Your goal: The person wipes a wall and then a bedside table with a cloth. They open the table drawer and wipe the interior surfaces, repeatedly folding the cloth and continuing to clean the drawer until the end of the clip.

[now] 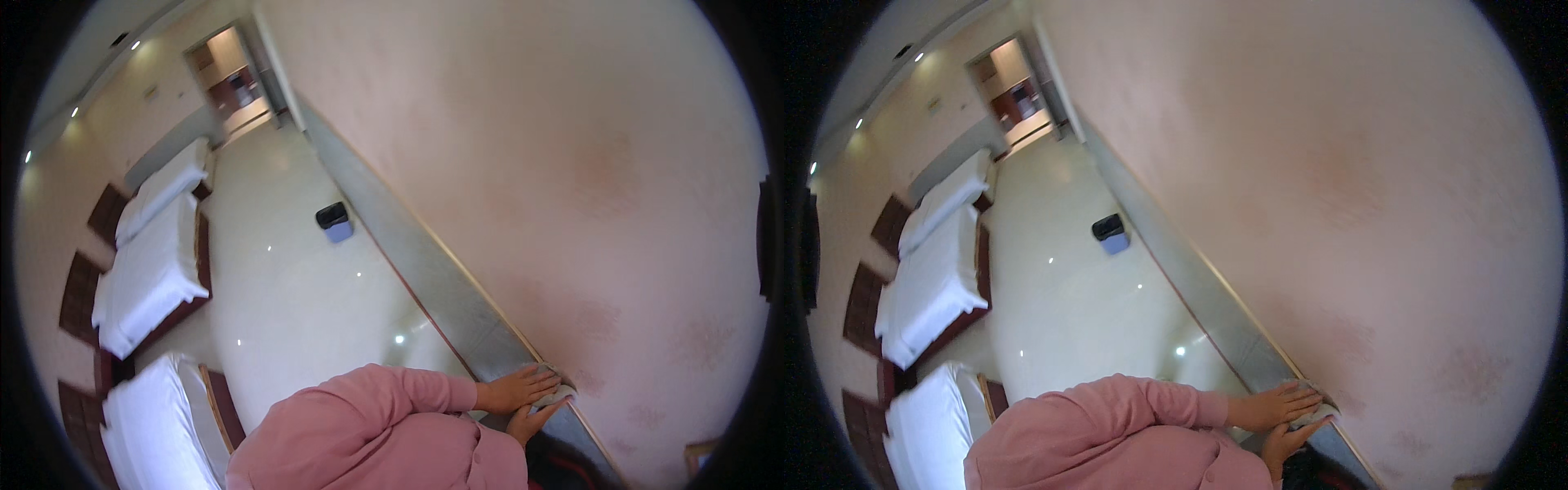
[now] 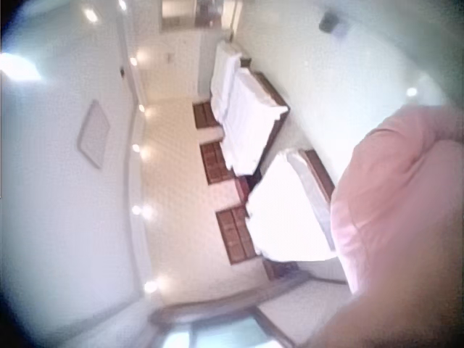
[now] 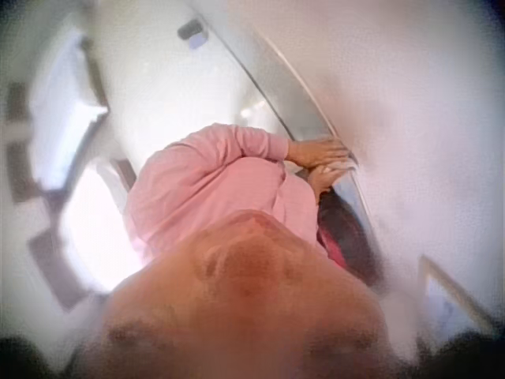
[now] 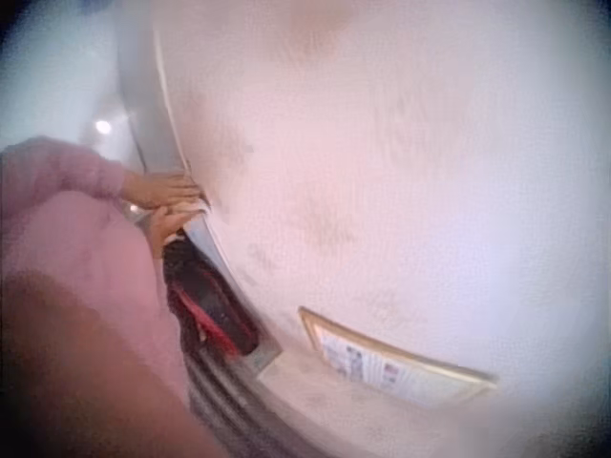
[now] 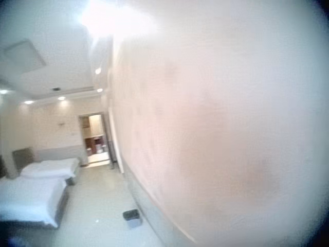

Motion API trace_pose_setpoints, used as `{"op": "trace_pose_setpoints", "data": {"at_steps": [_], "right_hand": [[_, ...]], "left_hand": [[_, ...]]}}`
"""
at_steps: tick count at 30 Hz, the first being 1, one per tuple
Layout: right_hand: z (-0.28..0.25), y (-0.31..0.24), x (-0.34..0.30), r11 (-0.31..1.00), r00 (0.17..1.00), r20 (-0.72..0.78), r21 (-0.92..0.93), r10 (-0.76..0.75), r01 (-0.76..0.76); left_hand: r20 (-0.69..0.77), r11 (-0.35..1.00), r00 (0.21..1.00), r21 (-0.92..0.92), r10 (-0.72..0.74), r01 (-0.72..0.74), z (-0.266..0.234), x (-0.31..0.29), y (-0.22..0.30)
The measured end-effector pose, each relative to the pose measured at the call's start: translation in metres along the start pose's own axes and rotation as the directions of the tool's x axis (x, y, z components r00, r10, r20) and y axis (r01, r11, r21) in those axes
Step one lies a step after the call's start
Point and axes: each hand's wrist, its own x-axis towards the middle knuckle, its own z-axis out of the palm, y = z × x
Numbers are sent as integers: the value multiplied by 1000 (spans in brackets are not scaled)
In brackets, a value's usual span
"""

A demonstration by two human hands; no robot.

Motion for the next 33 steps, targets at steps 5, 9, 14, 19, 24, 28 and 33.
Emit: {"op": "trace_pose_setpoints", "data": {"at_steps": [5,9,14,19,24,28,33], "right_hand": [[-4,-44,19,894,926,353,359,138,-270],[15,-93,18,930,891,452,346,-46,-127],[75,-140,6,948,730,620,291,-288,127],[148,-193,-32,916,511,760,351,-401,196],[212,-237,-79,871,280,839,382,-467,308],[264,-257,-109,667,75,744,544,-664,509],[309,-281,-146,830,25,871,457,-490,321]], "left_hand": [[96,848,938,-404,-333,342,-42,-32,14],[-31,744,925,-605,-379,284,-71,-75,3],[-91,355,714,-906,-694,229,-87,-145,-19],[-324,454,376,-826,-868,336,-124,-249,3],[-308,392,245,-772,-919,501,-157,-339,29],[-321,309,102,-701,-941,642,-159,-398,39],[-408,275,-32,-669,-912,691,-159,-448,61]]}}
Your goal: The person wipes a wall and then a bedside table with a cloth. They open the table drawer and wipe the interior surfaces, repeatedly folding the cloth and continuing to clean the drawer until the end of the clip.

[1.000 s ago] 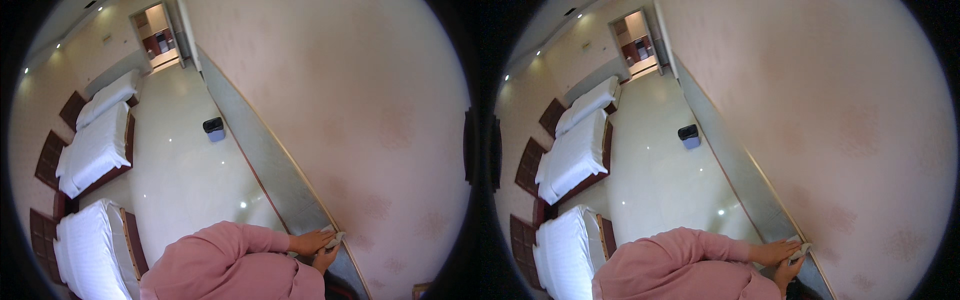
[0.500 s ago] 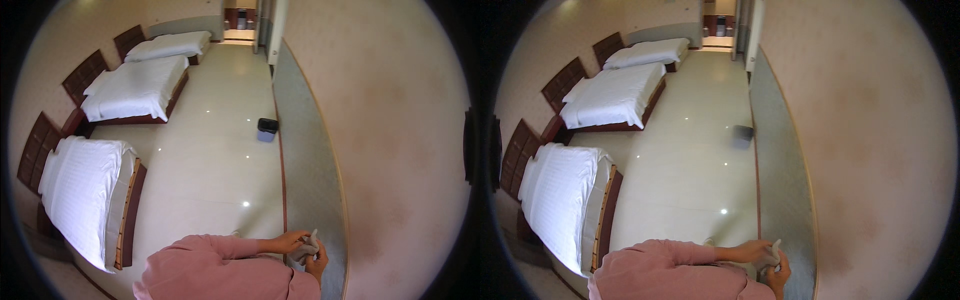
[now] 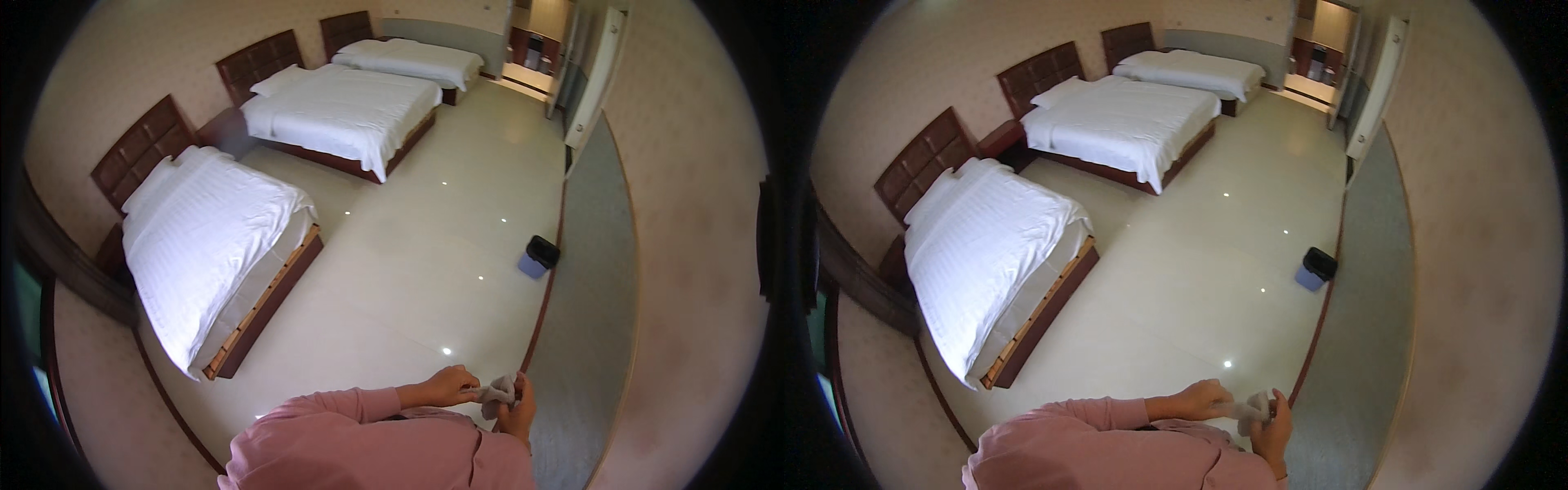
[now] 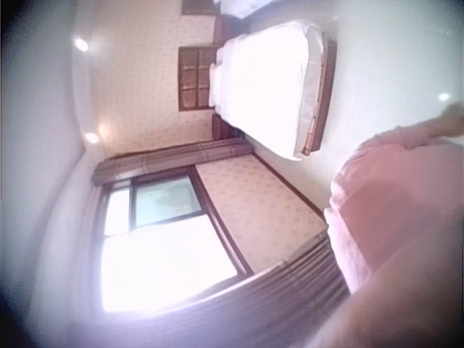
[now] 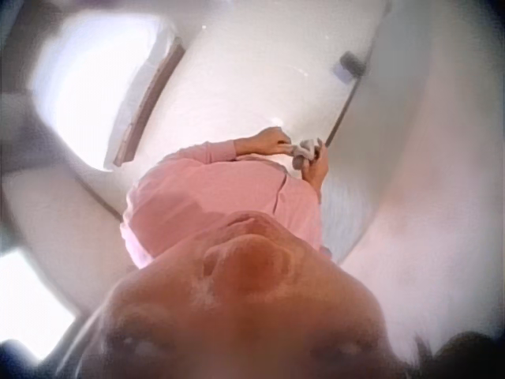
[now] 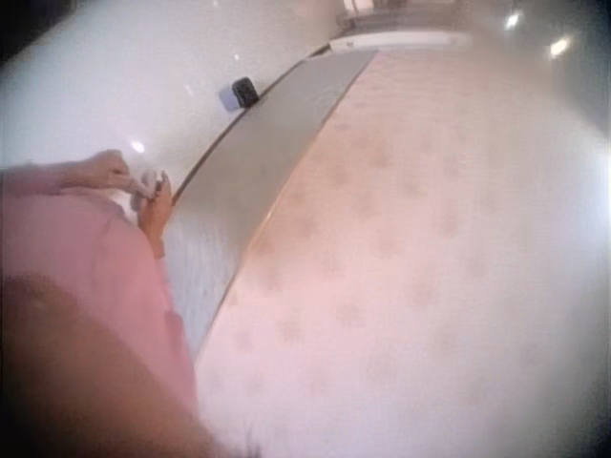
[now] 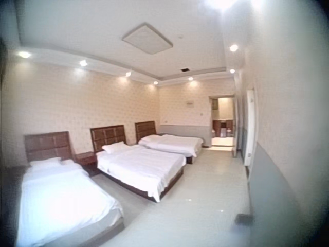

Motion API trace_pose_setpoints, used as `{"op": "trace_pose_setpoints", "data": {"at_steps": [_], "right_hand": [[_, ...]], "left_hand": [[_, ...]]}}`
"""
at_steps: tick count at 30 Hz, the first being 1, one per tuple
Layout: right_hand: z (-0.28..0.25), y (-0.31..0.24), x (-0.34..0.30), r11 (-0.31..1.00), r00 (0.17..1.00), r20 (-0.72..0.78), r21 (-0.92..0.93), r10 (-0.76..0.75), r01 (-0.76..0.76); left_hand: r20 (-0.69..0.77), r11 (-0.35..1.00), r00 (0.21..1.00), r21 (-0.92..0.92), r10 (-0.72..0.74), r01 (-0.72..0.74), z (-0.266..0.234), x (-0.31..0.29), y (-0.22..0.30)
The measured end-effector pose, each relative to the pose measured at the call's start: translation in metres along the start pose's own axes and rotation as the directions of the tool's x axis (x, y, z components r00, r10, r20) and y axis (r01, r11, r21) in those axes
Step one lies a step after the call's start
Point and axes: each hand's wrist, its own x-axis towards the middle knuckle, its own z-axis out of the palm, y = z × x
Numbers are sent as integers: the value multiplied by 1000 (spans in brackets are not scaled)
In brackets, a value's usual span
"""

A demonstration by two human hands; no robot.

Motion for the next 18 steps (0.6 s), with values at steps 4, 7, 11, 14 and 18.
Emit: {"op": "trace_pose_setpoints", "data": {"at_steps": [4,7,11,14,18], "right_hand": [[24,-9,32,994,995,94,-103,-22,32],[28,-9,57,945,928,310,-180,-208,272],[39,-8,89,909,867,411,-175,-283,379],[43,-9,119,886,804,448,-53,-392,461],[33,-12,173,886,707,559,120,-433,447]], "left_hand": [[-101,987,987,-112,-126,115,-21,-13,-12],[-308,959,948,-284,-84,-8,-25,-16,-20],[-463,871,852,-491,-243,-18,-30,-12,-25],[-314,731,877,-680,-364,60,-45,1,-24],[-485,775,759,-631,-434,40,-59,33,-7]]}}
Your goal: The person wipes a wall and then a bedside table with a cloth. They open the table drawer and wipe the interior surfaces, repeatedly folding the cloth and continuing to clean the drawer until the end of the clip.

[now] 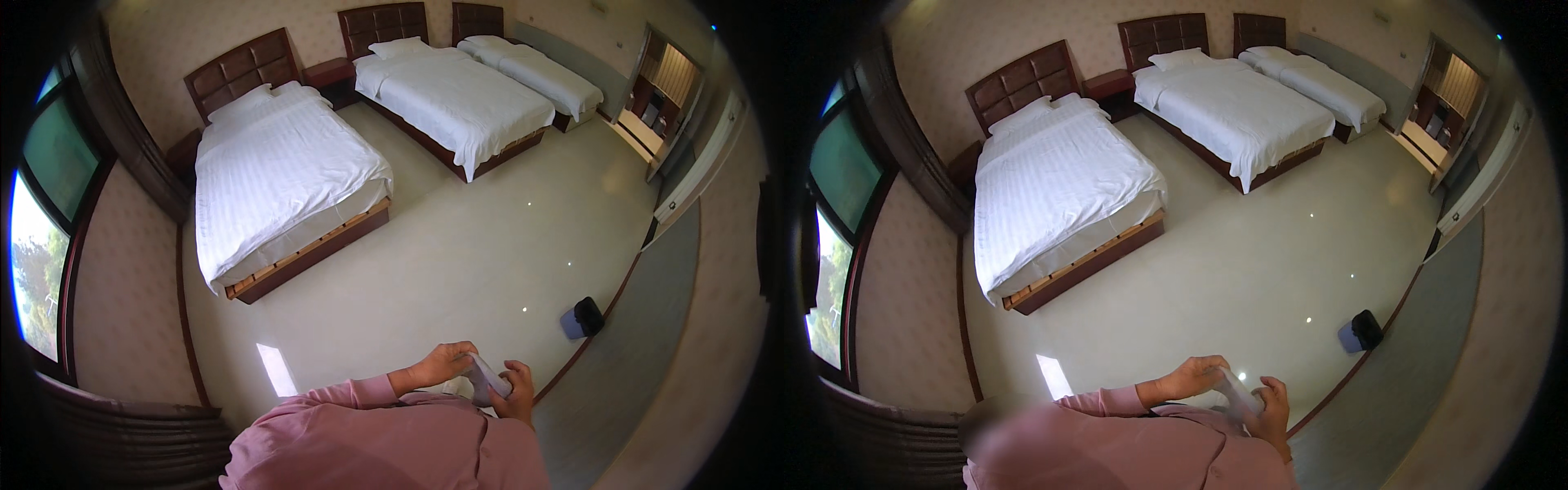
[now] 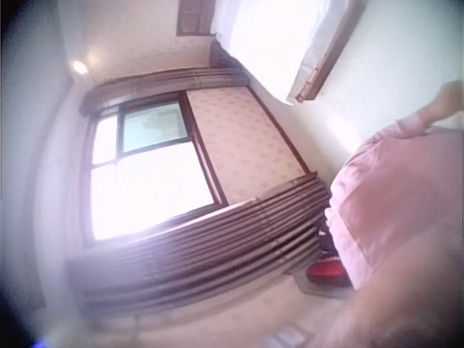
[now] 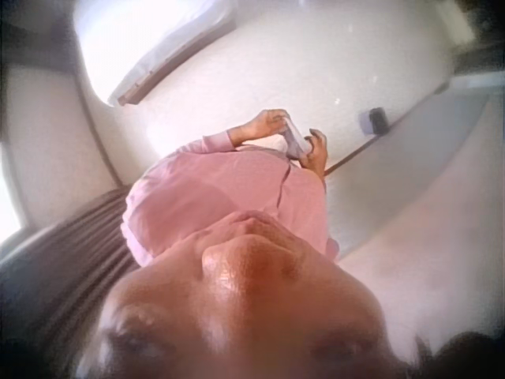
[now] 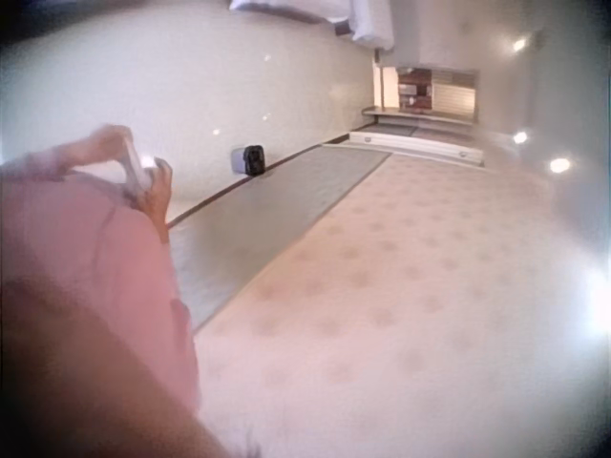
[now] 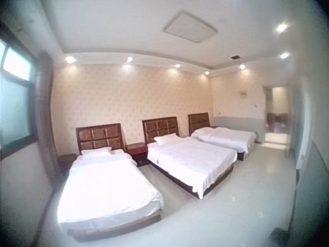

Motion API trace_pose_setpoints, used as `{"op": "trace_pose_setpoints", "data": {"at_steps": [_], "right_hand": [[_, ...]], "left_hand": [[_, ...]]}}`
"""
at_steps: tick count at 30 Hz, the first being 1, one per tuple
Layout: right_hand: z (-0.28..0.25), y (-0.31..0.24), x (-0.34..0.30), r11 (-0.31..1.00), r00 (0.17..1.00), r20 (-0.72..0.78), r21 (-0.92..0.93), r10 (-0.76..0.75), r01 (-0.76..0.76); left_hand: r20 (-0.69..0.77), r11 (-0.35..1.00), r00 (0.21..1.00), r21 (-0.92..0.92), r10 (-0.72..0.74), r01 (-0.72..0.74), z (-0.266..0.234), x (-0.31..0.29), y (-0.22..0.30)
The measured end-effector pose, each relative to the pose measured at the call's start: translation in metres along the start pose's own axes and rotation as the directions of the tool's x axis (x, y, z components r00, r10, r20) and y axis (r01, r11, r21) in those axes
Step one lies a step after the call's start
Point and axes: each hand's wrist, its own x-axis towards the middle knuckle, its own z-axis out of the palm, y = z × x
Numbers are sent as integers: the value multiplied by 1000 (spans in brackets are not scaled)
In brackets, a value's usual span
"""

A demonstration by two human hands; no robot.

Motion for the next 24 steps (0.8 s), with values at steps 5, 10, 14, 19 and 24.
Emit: {"op": "trace_pose_setpoints", "data": {"at_steps": [5,10,14,19,24], "right_hand": [[-46,26,25,886,982,73,423,175,-189],[-82,59,56,797,966,186,547,180,-254],[-102,74,80,686,881,341,554,328,-471],[-103,90,116,737,915,296,547,272,-396],[-91,109,167,853,964,255,486,69,-190]], "left_hand": [[-134,996,989,72,61,-52,28,44,26],[-205,982,974,176,99,-63,37,81,38],[-280,983,955,175,102,-53,36,96,42],[-398,967,909,255,128,-24,23,115,47],[-461,969,887,228,20,96,-2,146,56]]}}
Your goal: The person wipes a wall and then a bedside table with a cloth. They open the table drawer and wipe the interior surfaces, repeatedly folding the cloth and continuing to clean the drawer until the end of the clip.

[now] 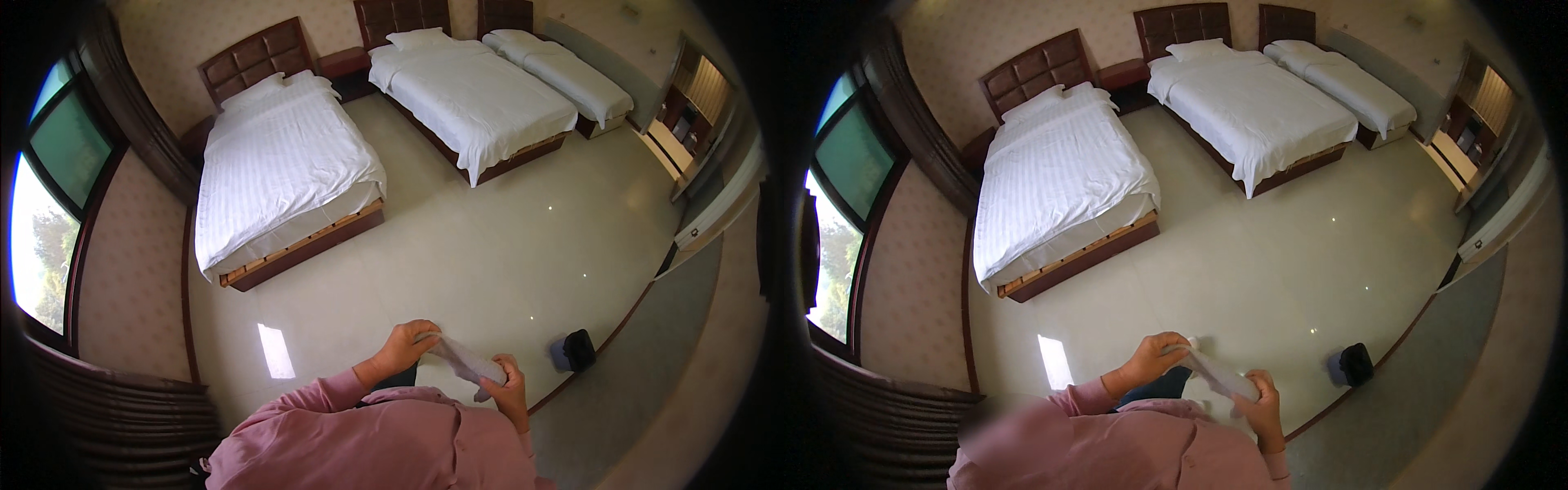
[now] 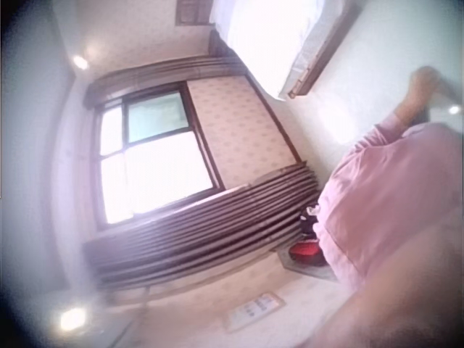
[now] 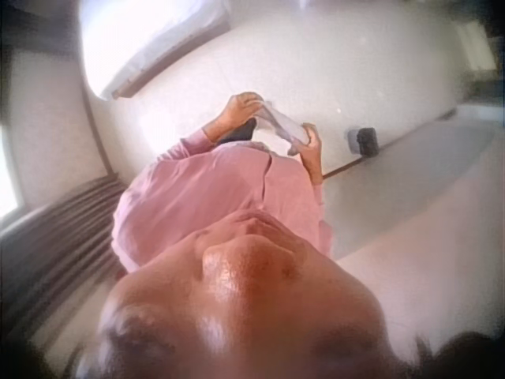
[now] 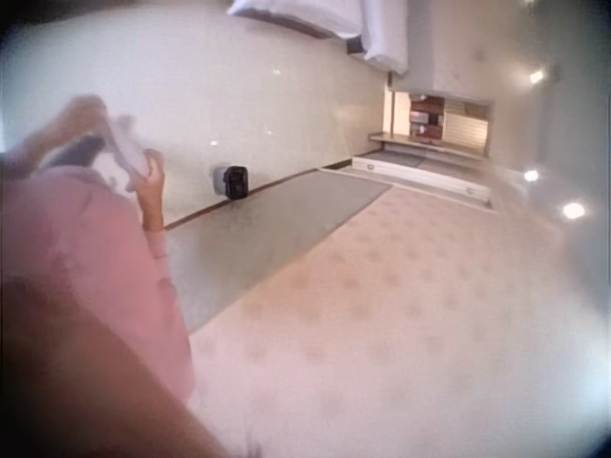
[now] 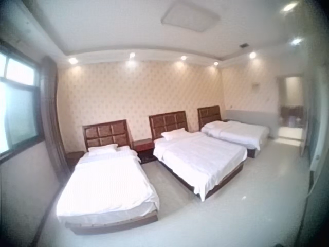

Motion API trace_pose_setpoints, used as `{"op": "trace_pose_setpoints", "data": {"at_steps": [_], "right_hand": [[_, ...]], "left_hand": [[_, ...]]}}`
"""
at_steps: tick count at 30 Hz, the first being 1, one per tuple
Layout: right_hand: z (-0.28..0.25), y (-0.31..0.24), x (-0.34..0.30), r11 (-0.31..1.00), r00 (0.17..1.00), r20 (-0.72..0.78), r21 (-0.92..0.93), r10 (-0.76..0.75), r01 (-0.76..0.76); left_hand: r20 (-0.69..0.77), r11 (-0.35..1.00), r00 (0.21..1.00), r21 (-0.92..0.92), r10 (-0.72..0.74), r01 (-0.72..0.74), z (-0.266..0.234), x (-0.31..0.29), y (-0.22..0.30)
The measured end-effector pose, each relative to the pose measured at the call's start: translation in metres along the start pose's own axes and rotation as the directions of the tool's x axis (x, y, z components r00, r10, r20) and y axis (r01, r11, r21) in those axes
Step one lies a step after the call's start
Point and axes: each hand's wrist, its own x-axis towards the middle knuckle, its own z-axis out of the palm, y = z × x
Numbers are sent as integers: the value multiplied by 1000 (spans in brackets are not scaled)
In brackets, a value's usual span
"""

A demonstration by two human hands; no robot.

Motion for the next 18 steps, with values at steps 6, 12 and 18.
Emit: {"op": "trace_pose_setpoints", "data": {"at_steps": [6,12,18], "right_hand": [[-12,-10,82,959,989,48,243,141,-148],[-27,-20,197,986,988,60,84,143,-147],[-39,-14,294,990,988,-63,11,138,-137]], "left_hand": [[-39,983,984,54,176,-174,-22,88,-2],[-126,961,953,76,274,-266,-58,192,9],[-157,944,938,166,310,-284,-95,274,9]]}}
